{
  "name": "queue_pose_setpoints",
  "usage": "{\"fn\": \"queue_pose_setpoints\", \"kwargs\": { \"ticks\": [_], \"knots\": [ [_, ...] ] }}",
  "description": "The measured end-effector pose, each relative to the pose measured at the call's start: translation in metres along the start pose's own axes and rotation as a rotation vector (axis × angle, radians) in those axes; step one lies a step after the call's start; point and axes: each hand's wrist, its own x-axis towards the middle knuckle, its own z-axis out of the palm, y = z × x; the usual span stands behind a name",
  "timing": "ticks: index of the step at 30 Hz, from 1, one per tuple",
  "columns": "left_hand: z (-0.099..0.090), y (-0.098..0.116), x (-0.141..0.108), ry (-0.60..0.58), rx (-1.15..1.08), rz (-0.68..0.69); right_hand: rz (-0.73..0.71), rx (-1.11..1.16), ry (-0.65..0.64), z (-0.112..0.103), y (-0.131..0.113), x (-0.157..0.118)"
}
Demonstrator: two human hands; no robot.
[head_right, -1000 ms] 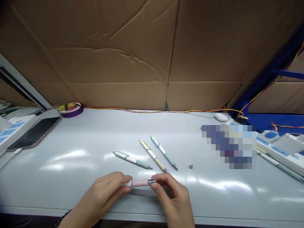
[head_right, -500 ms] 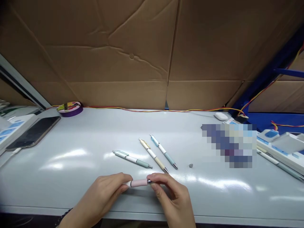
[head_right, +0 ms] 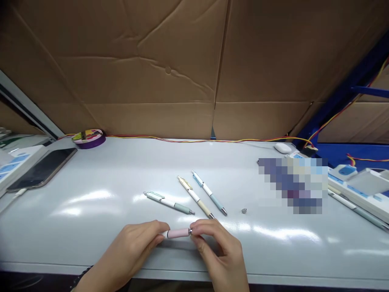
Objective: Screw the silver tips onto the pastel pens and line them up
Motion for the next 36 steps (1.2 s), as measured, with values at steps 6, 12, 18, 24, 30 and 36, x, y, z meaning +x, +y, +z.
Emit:
{"fn": "queue_pose_setpoints", "kwargs": {
  "ticks": [6, 12, 18, 24, 30, 36],
  "knots": [
    [-0.0008, 0.0008, 0.0012, -0.001, -0.002, -0.002, 0.03, -0.056, 0.012, -0.0011, -0.0004, -0.0003],
    [-0.0009, 0.001, 0.0015, 0.027, -0.003, 0.016, 0.032, -0.078, -0.007, -0.0021, -0.0015, 0.0017],
    [0.0001, 0.0001, 0.0007, 0.023, -0.004, 0.013, 0.006, -0.041, -0.004, -0.0014, 0.0008, 0.0011],
    [0.0013, -0.0004, 0.0007, 0.019, 0.006, 0.017, -0.058, 0.015, -0.033, -0.0001, 0.0003, 0.001],
    [-0.0004, 0.0006, 0.0007, 0.023, 0.001, 0.025, 0.01, -0.017, -0.019, -0.0013, -0.0004, 0.0017],
    [0.0011, 0.0003, -0.0001, 0.028, 0.005, 0.033, 0.001, -0.027, -0.048, -0.0021, 0.0021, 0.0015]
  ]
}}
